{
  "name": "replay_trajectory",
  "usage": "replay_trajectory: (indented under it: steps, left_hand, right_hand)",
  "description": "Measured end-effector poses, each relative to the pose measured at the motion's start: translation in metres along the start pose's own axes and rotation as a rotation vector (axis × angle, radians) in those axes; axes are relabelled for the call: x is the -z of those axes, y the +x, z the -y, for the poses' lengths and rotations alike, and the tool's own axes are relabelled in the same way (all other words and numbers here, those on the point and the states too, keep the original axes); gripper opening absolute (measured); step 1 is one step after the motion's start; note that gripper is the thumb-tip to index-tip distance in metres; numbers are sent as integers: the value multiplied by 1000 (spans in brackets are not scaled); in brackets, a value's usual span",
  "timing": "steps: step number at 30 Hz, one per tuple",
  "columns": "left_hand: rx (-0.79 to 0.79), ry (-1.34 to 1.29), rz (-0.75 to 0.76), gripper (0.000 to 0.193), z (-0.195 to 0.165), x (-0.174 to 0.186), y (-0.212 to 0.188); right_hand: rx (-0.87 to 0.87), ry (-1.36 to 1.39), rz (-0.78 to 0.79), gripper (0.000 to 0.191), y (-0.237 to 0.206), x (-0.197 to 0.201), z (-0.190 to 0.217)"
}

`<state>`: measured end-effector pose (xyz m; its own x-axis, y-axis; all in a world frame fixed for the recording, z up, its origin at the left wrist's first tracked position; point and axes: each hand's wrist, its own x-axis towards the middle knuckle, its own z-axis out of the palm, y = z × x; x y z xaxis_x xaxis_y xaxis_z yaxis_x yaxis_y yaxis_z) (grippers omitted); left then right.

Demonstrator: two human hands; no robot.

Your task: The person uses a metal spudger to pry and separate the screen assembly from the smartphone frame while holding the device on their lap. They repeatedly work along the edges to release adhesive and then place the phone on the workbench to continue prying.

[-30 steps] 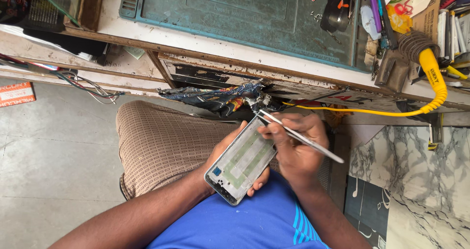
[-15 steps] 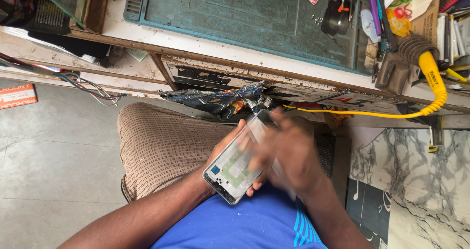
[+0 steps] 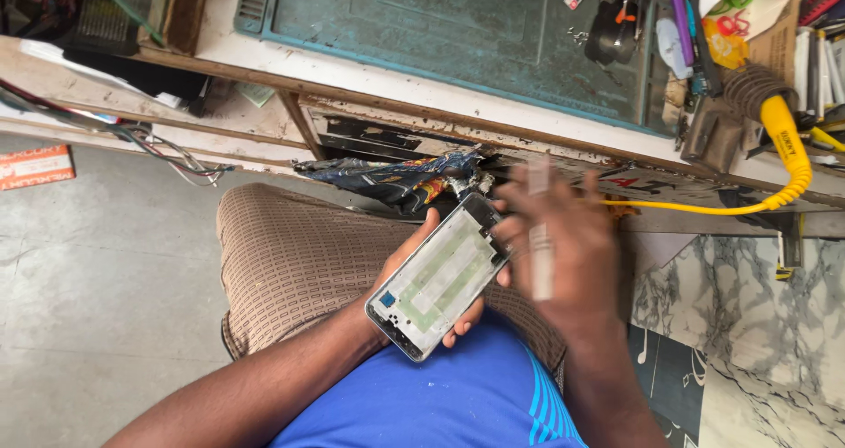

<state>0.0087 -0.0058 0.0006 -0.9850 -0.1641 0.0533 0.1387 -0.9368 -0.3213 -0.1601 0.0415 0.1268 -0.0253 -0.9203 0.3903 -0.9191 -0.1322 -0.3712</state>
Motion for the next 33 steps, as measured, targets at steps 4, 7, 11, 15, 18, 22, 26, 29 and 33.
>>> replay_trajectory:
  steps: [4, 7, 11, 15, 18, 22, 26, 29, 33]
  left_hand:
    - [23, 60, 61, 84, 0, -1, 0]
    - [42, 118, 41, 91, -3, 0, 2]
    - [-32, 86, 100, 81, -1, 0, 2]
    - [-28, 97, 119, 78, -3, 1, 5]
    - [-41, 136, 129, 77, -4, 2, 4]
    - [-43, 153, 78, 78, -4, -2, 3]
    - [-59, 109, 73, 79, -4, -12, 12]
    - [-131, -40, -218, 81, -2, -17, 16]
    - [-34, 156, 179, 76, -3, -15, 9]
  right_hand:
    - [25, 348, -99, 25, -18, 5, 8]
    - [79, 559, -40, 28, -31, -2, 6]
    - [-8, 796, -53, 36, -36, -7, -6]
    - [-154, 829, -59, 37, -31, -8, -6]
    - [-190, 719, 48, 40, -23, -2, 4]
    - [151, 320, 133, 37, -12, 3, 24]
    - [427, 653, 532, 36, -16, 11, 32]
    - [409, 819, 396, 35, -21, 9, 21]
    - [-81, 740, 183, 35, -27, 8, 6]
